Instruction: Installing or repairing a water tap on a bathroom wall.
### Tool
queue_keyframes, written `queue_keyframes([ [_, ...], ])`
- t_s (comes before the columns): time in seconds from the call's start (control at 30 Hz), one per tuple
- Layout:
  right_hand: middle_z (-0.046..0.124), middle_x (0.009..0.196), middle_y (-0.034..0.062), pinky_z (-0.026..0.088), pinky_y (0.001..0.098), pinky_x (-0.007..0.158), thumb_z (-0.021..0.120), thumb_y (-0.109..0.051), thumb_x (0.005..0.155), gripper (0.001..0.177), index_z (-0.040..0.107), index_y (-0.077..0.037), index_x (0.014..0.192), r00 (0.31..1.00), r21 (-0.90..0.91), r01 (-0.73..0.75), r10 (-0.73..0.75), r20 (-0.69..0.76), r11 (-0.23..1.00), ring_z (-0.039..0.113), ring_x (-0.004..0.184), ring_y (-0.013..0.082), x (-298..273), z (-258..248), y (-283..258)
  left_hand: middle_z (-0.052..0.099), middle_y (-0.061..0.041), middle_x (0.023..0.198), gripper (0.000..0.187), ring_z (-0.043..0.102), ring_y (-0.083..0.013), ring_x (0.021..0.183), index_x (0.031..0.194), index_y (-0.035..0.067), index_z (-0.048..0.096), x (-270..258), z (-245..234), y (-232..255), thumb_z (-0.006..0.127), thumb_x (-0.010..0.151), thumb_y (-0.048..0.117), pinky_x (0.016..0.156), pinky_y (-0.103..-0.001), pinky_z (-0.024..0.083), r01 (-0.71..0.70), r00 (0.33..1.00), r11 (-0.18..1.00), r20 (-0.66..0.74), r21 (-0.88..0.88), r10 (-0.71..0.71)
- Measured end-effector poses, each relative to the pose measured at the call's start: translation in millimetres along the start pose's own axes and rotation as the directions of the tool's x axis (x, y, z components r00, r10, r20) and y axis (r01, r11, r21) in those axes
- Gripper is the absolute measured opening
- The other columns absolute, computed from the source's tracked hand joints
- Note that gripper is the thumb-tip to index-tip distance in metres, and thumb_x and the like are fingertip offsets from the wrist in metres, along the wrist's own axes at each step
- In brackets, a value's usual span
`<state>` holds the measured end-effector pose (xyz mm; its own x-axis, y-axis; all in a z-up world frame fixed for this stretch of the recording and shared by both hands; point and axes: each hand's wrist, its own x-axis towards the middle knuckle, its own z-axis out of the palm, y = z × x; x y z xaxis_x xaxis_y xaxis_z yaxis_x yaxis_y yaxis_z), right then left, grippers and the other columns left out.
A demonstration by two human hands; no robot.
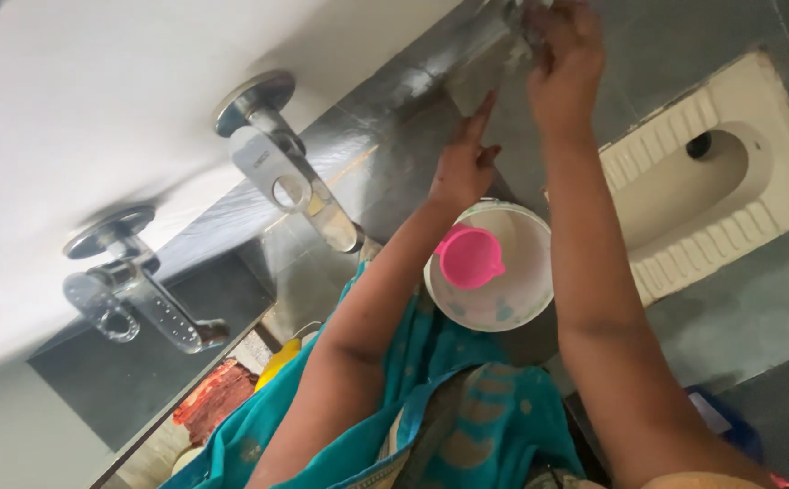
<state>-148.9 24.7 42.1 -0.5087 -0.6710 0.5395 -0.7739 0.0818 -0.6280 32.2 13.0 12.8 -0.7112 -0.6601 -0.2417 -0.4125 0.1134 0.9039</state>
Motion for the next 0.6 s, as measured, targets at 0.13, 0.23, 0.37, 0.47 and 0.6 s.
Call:
queue_keyframes([
  [0.13, 0.069, 0.111, 0.0185, 0.054, 0.0474, 0.086, 0.066, 0.015, 0.085, 0.033, 0.073, 0.000, 0.114, 0.996, -0.009, -0.070, 0.071, 0.055, 0.997, 0.065, 0.103, 0.0408, 12, 11, 11, 0.050, -0.021, 0.155, 0.087, 0.074, -0.0365, 0.107, 0.161, 0.029, 0.028, 2, -5, -8, 0.063, 0.089, -0.005, 0.087, -0.040, 0.061, -0.054, 0.997, 0.998, -0.063, -0.018, 0.053],
  [0.23, 0.068, 0.110, 0.0176, 0.053, 0.0470, 0.085, 0.067, 0.013, 0.085, 0.030, 0.071, 0.001, 0.111, 0.996, -0.026, -0.051, 0.053, 0.075, 0.998, 0.065, 0.103, 0.0406, 5, 4, 4, 0.051, -0.021, 0.156, 0.080, 0.070, -0.0341, 0.115, 0.162, 0.028, 0.028, 13, 3, -22, 0.068, 0.096, 0.004, 0.085, -0.038, 0.061, -0.150, 0.979, 0.987, -0.151, -0.058, 0.140],
  [0.37, 0.068, 0.117, 0.0161, 0.054, 0.0443, 0.096, 0.062, 0.015, 0.082, 0.039, 0.072, -0.003, 0.115, 0.999, -0.015, -0.023, 0.023, 0.027, 1.000, 0.065, 0.112, 0.0374, -33, 0, -7, 0.064, -0.016, 0.135, 0.070, 0.070, -0.0171, 0.090, 0.164, 0.026, 0.025, 39, 8, -31, 0.060, 0.104, 0.025, 0.073, -0.031, 0.058, 0.020, 0.989, 0.851, -0.116, -0.525, -0.094],
  [0.47, 0.068, 0.118, 0.0146, 0.054, 0.0430, 0.100, 0.065, 0.014, 0.082, 0.036, 0.071, -0.004, 0.113, 0.998, 0.042, -0.001, -0.002, 0.064, 0.999, 0.063, 0.115, 0.0368, -48, 1, -43, 0.056, -0.003, 0.129, 0.055, 0.065, -0.0159, 0.081, 0.154, 0.021, 0.036, 47, -15, 21, 0.056, 0.104, 0.030, 0.064, -0.028, 0.050, 0.182, 0.972, 0.664, 0.031, -0.726, -0.232],
  [0.6, 0.068, 0.115, 0.0148, 0.051, 0.0455, 0.100, 0.067, 0.010, 0.074, 0.035, 0.069, -0.002, 0.107, 0.999, 0.157, 0.015, -0.019, 0.025, 0.987, 0.061, 0.113, 0.0359, -35, -8, -36, 0.061, -0.013, 0.117, 0.030, 0.071, -0.0232, 0.089, 0.127, -0.001, 0.061, 73, 10, -44, 0.061, 0.109, 0.023, 0.072, -0.034, 0.061, 0.025, 0.996, 0.556, -0.027, -0.831, -0.085],
])
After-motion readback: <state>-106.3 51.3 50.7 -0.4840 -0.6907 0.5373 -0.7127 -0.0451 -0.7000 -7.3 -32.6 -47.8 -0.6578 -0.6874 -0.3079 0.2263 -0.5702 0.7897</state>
